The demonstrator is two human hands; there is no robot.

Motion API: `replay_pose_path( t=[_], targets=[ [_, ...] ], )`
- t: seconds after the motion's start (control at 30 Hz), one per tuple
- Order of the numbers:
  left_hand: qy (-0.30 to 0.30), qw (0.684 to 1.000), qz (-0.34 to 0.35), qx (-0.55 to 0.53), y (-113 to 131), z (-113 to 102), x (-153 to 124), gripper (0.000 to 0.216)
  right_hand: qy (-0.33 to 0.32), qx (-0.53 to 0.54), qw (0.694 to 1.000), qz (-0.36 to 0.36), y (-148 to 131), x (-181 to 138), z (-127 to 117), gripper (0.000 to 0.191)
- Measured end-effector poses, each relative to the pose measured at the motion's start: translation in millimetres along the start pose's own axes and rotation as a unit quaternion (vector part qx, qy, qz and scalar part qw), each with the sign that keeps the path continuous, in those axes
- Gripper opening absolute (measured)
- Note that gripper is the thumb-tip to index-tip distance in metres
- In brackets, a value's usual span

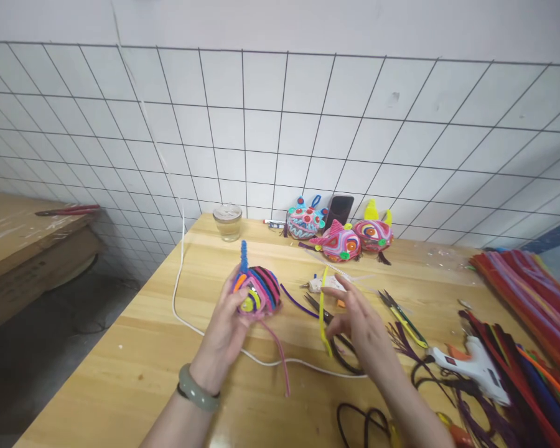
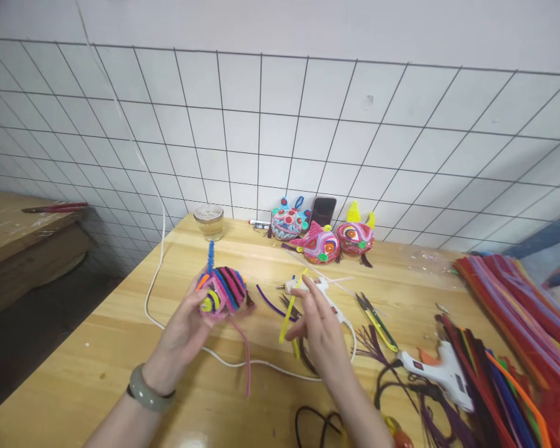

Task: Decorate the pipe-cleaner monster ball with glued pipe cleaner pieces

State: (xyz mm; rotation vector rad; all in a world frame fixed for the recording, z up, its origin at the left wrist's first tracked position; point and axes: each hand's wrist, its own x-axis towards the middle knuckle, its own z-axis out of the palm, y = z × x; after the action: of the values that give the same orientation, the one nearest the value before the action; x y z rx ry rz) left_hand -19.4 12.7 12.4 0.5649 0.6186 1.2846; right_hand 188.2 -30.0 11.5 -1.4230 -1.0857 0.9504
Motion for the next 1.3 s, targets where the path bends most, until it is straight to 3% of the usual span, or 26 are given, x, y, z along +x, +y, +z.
replay_pose_path(
  t=[0.2, 0.43, 0.67, 0.83, 1.0, 1.3],
  targets=[
    [0.066, 0.995, 0.077, 0.004, 17, -16, 11, 0.047, 0.013, -0.116, 0.993, -0.005, -11, 16, -31, 0.058],
    [0.085, 0.992, 0.095, 0.004, 22, -17, 12, 0.047, -0.031, -0.239, 0.97, -0.027, 6, 17, -36, 0.036],
    [0.085, 0.993, 0.079, -0.022, 23, -19, 13, 0.029, -0.141, -0.428, 0.887, -0.105, 16, 15, -26, 0.021],
    [0.087, 0.994, 0.059, -0.036, 24, -21, 15, 0.025, -0.167, -0.463, 0.864, -0.111, 18, 11, -23, 0.02],
    [0.1, 0.991, 0.044, -0.072, 26, -20, 17, 0.022, -0.142, -0.51, 0.845, -0.079, 22, 10, -42, 0.023],
    [0.092, 0.992, 0.03, -0.076, 21, -20, 16, 0.02, -0.035, -0.542, 0.839, -0.017, 40, 24, -76, 0.033]
  ],
)
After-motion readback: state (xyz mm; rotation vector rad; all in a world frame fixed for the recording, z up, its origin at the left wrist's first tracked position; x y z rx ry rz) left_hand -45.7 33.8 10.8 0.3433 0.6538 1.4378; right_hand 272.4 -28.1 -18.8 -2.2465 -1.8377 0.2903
